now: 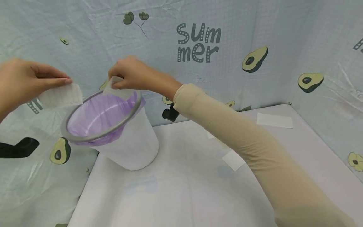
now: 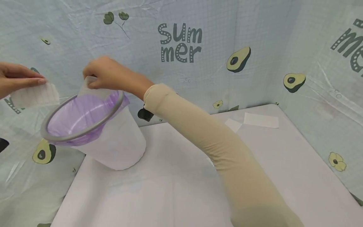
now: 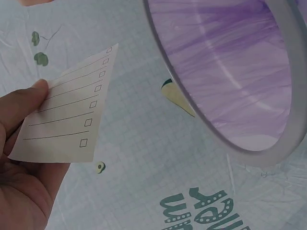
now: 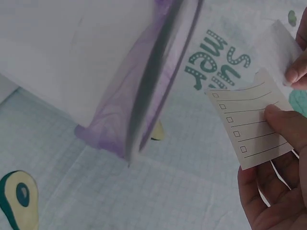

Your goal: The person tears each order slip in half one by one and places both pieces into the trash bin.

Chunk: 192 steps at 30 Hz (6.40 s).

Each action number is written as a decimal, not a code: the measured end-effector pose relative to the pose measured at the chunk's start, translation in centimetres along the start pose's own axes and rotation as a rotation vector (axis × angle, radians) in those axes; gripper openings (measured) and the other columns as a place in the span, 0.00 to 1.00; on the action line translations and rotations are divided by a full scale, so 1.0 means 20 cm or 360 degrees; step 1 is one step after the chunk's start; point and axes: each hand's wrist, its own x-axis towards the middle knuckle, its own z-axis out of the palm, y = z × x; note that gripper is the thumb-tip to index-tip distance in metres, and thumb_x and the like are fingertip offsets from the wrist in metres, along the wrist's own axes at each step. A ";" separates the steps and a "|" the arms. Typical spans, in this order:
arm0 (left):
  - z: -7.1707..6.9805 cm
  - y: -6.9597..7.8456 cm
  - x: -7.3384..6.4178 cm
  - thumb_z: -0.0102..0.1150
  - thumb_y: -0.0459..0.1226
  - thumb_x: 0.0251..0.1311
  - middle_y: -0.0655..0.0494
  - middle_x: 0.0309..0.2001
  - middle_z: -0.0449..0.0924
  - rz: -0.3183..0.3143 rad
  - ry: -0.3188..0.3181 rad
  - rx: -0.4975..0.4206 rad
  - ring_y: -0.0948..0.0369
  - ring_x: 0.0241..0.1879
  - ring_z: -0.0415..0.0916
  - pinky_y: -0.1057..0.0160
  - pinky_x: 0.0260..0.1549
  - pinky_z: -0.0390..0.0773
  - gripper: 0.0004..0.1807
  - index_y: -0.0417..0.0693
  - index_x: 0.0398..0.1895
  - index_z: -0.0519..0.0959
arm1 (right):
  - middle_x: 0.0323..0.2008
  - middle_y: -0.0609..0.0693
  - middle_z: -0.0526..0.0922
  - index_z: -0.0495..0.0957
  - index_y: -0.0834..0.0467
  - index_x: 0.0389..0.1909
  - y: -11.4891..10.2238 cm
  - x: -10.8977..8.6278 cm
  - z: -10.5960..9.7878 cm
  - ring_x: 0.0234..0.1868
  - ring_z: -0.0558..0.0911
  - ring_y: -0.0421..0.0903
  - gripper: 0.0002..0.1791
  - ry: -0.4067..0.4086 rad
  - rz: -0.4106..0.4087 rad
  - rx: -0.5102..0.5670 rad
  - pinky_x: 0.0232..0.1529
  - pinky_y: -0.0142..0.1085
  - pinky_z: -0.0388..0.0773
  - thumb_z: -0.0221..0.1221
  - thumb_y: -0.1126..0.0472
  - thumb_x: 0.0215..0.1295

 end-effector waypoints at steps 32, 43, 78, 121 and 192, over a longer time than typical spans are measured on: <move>0.16 -0.09 0.13 0.58 0.50 0.72 0.27 0.50 0.81 0.0025 -0.0337 -0.0027 0.46 0.38 0.82 0.47 0.32 0.81 0.29 0.28 0.57 0.79 | 0.35 0.41 0.78 0.84 0.51 0.42 -0.14 0.27 0.18 0.34 0.67 0.36 0.04 -0.0306 0.0060 0.0020 0.39 0.26 0.64 0.62 0.58 0.72; 0.12 -0.05 0.21 0.61 0.50 0.71 0.43 0.40 0.89 0.0043 -0.0468 -0.0093 0.67 0.29 0.84 0.61 0.31 0.81 0.29 0.31 0.57 0.80 | 0.46 0.45 0.88 0.88 0.55 0.46 -0.14 0.27 0.16 0.46 0.82 0.37 0.08 -0.0363 0.0138 0.0228 0.47 0.24 0.76 0.63 0.62 0.71; 0.31 0.37 -0.26 0.61 0.34 0.68 0.39 0.47 0.87 0.0580 0.0013 -0.0132 0.42 0.37 0.83 0.41 0.40 0.79 0.12 0.39 0.50 0.85 | 0.36 0.48 0.89 0.88 0.59 0.39 0.09 -0.49 -0.08 0.37 0.85 0.37 0.10 -0.0162 -0.0052 0.0257 0.44 0.29 0.80 0.57 0.67 0.69; 0.89 0.61 -0.68 0.43 0.47 0.77 0.42 0.59 0.80 0.1118 0.0492 -0.0303 0.46 0.58 0.78 0.43 0.65 0.70 0.26 0.34 0.55 0.81 | 0.71 0.54 0.72 0.69 0.56 0.73 0.09 -1.10 0.24 0.72 0.70 0.50 0.34 -0.0078 0.0057 0.0142 0.69 0.46 0.69 0.65 0.50 0.70; 1.49 0.74 -0.72 0.61 0.37 0.64 0.48 0.58 0.81 0.1147 0.0334 -0.0456 0.51 0.60 0.78 0.47 0.65 0.71 0.18 0.41 0.56 0.81 | 0.60 0.57 0.81 0.80 0.61 0.60 0.22 -2.10 0.36 0.60 0.79 0.58 0.26 0.0144 0.0858 -0.0100 0.53 0.53 0.79 0.72 0.63 0.60</move>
